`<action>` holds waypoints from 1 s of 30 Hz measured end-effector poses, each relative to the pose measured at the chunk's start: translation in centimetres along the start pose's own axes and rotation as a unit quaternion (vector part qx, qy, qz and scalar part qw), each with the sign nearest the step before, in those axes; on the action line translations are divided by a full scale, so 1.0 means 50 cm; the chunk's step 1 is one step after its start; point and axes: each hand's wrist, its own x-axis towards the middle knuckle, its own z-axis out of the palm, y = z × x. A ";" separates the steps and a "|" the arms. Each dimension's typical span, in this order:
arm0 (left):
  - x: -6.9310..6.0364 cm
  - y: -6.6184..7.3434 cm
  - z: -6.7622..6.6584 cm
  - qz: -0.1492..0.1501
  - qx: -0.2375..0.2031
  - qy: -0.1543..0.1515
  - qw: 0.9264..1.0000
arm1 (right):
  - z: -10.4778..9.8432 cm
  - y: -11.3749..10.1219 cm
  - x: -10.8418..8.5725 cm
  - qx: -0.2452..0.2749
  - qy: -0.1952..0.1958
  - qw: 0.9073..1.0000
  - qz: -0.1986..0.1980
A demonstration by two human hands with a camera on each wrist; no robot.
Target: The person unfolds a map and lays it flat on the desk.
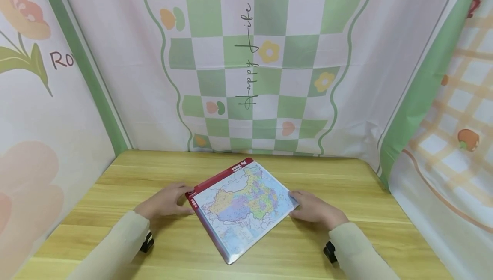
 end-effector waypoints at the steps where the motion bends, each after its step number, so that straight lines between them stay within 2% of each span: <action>1: -0.001 0.000 0.000 0.005 0.003 0.002 1.000 | -0.002 0.001 0.001 0.001 0.000 1.000 0.002; 8: -0.006 -0.001 0.001 0.034 0.028 0.012 0.999 | -0.009 0.003 0.008 0.033 -0.002 0.999 0.027; 13: -0.011 -0.001 -0.003 0.063 0.037 0.018 0.997 | -0.012 0.008 0.017 0.027 0.003 0.999 0.033; 24: -0.015 -0.011 0.002 0.110 0.031 0.016 0.993 | -0.016 0.024 0.045 -0.001 0.012 1.000 0.019; 30: -0.012 -0.011 -0.001 0.122 -0.001 -0.004 0.993 | -0.012 0.033 0.062 -0.011 0.020 0.999 0.022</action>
